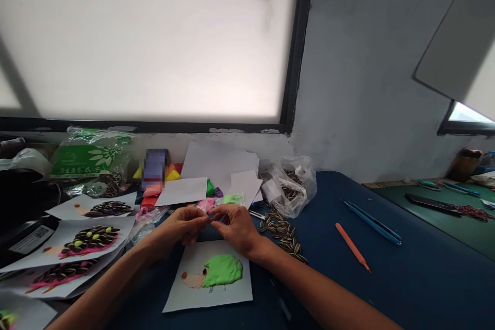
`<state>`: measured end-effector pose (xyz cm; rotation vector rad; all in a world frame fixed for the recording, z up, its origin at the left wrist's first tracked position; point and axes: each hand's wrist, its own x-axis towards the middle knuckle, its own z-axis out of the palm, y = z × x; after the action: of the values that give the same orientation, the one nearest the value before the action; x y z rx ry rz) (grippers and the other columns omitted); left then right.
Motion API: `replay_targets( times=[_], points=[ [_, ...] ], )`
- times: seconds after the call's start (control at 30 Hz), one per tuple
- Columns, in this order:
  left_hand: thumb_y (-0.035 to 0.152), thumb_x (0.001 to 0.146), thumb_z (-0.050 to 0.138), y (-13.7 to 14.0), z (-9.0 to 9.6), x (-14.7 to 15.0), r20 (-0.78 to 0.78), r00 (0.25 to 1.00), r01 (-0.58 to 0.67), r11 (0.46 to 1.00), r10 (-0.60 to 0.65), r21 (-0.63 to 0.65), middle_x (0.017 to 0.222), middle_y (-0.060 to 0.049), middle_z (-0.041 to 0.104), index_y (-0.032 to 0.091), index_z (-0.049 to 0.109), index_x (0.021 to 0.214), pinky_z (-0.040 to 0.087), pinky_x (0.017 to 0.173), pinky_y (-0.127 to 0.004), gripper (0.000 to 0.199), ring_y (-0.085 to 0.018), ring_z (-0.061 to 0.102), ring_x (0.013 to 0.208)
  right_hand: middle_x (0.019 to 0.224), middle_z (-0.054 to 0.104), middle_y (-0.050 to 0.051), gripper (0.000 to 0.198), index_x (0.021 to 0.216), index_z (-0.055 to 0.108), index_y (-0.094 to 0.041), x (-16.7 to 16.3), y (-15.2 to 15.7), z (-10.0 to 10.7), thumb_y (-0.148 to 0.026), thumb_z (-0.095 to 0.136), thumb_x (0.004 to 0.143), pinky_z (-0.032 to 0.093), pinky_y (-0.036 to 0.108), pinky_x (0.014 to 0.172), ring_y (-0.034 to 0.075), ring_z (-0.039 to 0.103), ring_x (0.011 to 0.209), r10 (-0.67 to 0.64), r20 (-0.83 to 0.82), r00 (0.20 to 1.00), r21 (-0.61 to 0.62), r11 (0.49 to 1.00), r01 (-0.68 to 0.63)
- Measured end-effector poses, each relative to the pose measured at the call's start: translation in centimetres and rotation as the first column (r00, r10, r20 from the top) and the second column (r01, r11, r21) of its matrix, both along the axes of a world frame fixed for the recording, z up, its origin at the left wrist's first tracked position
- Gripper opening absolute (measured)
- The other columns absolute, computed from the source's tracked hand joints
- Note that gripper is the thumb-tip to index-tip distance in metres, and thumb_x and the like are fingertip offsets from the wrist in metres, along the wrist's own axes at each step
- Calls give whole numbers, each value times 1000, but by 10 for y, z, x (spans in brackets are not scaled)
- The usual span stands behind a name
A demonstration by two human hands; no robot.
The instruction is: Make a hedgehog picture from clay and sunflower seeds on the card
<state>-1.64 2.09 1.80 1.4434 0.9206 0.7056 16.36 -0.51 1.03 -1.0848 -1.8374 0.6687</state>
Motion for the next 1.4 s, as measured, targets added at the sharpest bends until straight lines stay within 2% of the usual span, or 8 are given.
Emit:
replay_targets(
  times=[0.17,0.37,0.5,0.63,0.93,1.4],
  points=[
    [70,60,70,3,-1,0,-31,999,43,999,-42,21,48,6,49,15,58,68,27,41,-20,57,-7,43,39,74,70,2,11,79,74,-17,-1,-3,0,-12,64,80,46,25,62,15,61,66,-23,18,1000,31,999,22],
    [67,58,73,2,-1,1,-39,998,48,998,-46,45,45,7,48,15,59,69,27,40,-21,55,-7,41,38,75,71,2,11,82,74,-17,-1,-4,-5,-13,64,82,48,25,63,15,63,68,-33,10,999,45,998,32],
    [65,61,73,1,-1,0,-18,998,56,997,-55,50,45,8,47,15,58,68,27,40,-20,53,-6,39,37,81,72,3,16,94,73,-17,0,-6,-5,-11,65,81,49,26,65,16,64,72,-51,11,999,62,997,50],
    [65,62,72,-1,-1,0,-20,997,81,996,-81,45,48,7,49,15,58,70,28,40,-20,53,-6,42,39,80,71,2,13,84,73,-18,0,-7,-4,-9,64,81,48,25,67,16,64,74,-55,34,998,93,994,52],
    [66,59,74,1,-2,0,-4,998,70,996,-70,47,44,8,45,13,62,74,27,40,-20,56,-7,40,38,77,69,2,13,82,72,-17,-2,-8,-3,-7,64,81,46,24,64,15,62,71,-68,83,994,151,987,55],
    [56,59,70,-1,1,7,-103,995,-8,999,13,49,35,7,45,15,60,68,23,39,-20,43,-7,37,33,71,65,0,12,76,67,-17,-4,-10,-2,-6,62,78,40,23,57,13,57,62,-133,211,968,197,976,91]
  ],
)
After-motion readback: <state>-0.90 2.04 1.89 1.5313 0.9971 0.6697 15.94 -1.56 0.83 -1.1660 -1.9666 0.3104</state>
